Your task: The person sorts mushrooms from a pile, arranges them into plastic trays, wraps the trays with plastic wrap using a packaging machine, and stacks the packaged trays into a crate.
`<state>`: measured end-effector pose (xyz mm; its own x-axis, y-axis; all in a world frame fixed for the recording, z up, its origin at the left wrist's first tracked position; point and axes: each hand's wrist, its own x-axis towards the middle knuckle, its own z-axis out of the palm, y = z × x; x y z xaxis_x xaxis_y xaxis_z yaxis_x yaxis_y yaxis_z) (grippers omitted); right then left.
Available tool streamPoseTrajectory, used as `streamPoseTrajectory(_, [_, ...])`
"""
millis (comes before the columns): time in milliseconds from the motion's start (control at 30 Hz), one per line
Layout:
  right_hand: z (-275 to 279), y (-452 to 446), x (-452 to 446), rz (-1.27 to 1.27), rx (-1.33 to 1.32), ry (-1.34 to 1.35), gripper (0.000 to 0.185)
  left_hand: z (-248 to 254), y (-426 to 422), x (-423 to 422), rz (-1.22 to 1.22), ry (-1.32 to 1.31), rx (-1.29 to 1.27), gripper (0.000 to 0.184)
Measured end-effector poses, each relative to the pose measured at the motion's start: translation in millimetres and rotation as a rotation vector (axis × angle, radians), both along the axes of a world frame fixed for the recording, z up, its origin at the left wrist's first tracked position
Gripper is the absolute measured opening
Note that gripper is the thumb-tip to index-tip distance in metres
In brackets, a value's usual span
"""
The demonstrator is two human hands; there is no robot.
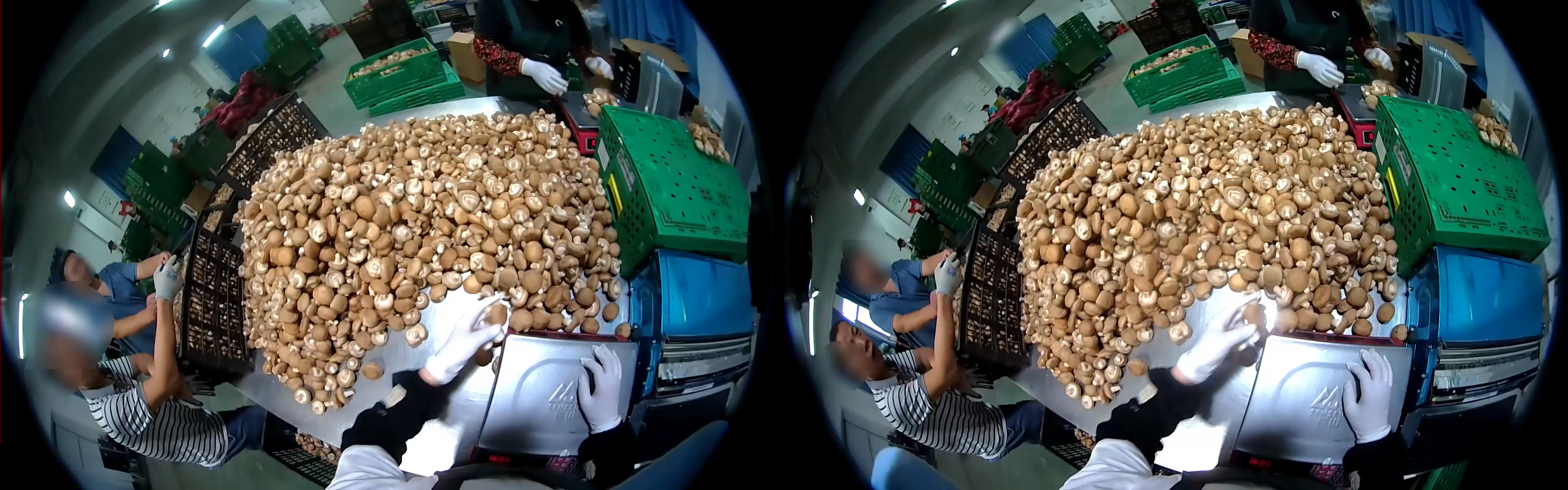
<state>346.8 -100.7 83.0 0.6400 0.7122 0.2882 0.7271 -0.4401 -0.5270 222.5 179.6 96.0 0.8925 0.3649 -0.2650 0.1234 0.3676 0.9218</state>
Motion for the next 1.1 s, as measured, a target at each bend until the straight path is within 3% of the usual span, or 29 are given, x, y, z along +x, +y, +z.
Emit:
streamPoseTrajectory(100, [-2.7,0.7,-0.2,0.004,0.020,-0.031,0.026,12.7,-15.7,-60.1,-0.031,-0.070,-0.221,0.062])
streamPoseTrajectory(300, [31.5,31.2,-35.0,0.176,0.109,0.088,0.027,30.3,-51.6,-118.3,0.042,-0.129,-0.292,0.066])
streamPoseTrajectory(367, [38.7,40.2,-54.7,0.309,0.088,0.403,0.027,32.6,-59.8,-123.3,0.070,-0.137,-0.262,0.063])
streamPoseTrajectory(433, [26.2,49.3,-79.7,0.288,0.238,1.051,0.031,26.3,-71.0,-122.3,0.029,0.046,0.062,0.057])
streamPoseTrajectory(500, [39.1,62.5,-96.3,0.263,0.298,1.478,0.045,17.6,-84.2,-117.0,-0.033,0.001,0.324,0.056])
streamPoseTrajectory(567, [32.8,71.6,-101.0,0.346,0.275,1.518,0.046,9.4,-98.4,-111.4,-0.087,-0.001,0.473,0.062])
streamPoseTrajectory(600, [10.8,71.5,-98.6,0.368,0.241,1.231,0.044,4.4,-104.6,-109.1,-0.012,-0.049,0.457,0.064])
streamPoseTrajectory(633, [-8.1,70.1,-87.1,0.300,0.168,1.363,0.043,-0.3,-108.7,-109.2,0.065,-0.097,0.438,0.066])
streamPoseTrajectory(667, [-4.3,74.9,-74.9,0.211,0.180,1.482,0.041,-2.6,-106.8,-111.1,0.116,-0.050,0.227,0.061])
streamPoseTrajectory(700, [5.9,82.7,-61.0,0.116,0.187,1.599,0.038,-5.1,-99.3,-116.0,0.135,-0.052,0.227,0.061])
streamPoseTrajectory(767, [28.6,97.8,-37.9,0.012,0.505,1.650,0.027,0.0,-80.8,-136.1,0.250,0.207,0.018,0.051])
streamPoseTrajectory(800, [34.2,106.2,-19.8,-0.073,0.664,1.673,0.020,-13.8,-75.9,-149.0,0.384,0.186,0.023,0.042])
streamPoseTrajectory(833, [71.6,111.1,-15.8,0.182,0.389,1.199,0.019,-23.3,-70.9,-165.4,0.545,0.129,0.082,0.036])
streamPoseTrajectory(867, [32.8,102.0,34.7,0.065,0.701,1.728,0.024,-18.8,-63.3,-182.9,0.668,0.235,0.027,0.029])
streamPoseTrajectory(900, [42.5,106.0,40.1,0.068,0.830,1.706,0.037,-8.6,-57.0,-197.4,0.857,0.227,0.066,0.023])
streamPoseTrajectory(933, [55.8,106.2,37.3,0.044,0.734,1.582,0.042,3.2,-51.6,-216.4,0.943,0.323,0.235,0.020])
streamPoseTrajectory(967, [69.7,106.5,30.2,0.023,0.639,1.460,0.048,4.3,-45.0,-239.4,1.146,0.288,0.121,0.023])
streamPoseTrajectory(1000, [77.9,104.8,22.2,0.065,0.569,1.451,0.052,-3.5,-38.8,-267.3,1.241,0.336,0.239,0.026])
streamPoseTrajectory(1100, [78.9,101.5,-4.4,0.074,0.277,1.366,0.045,-36.0,-29.8,-357.3,1.635,0.173,0.074,0.021])
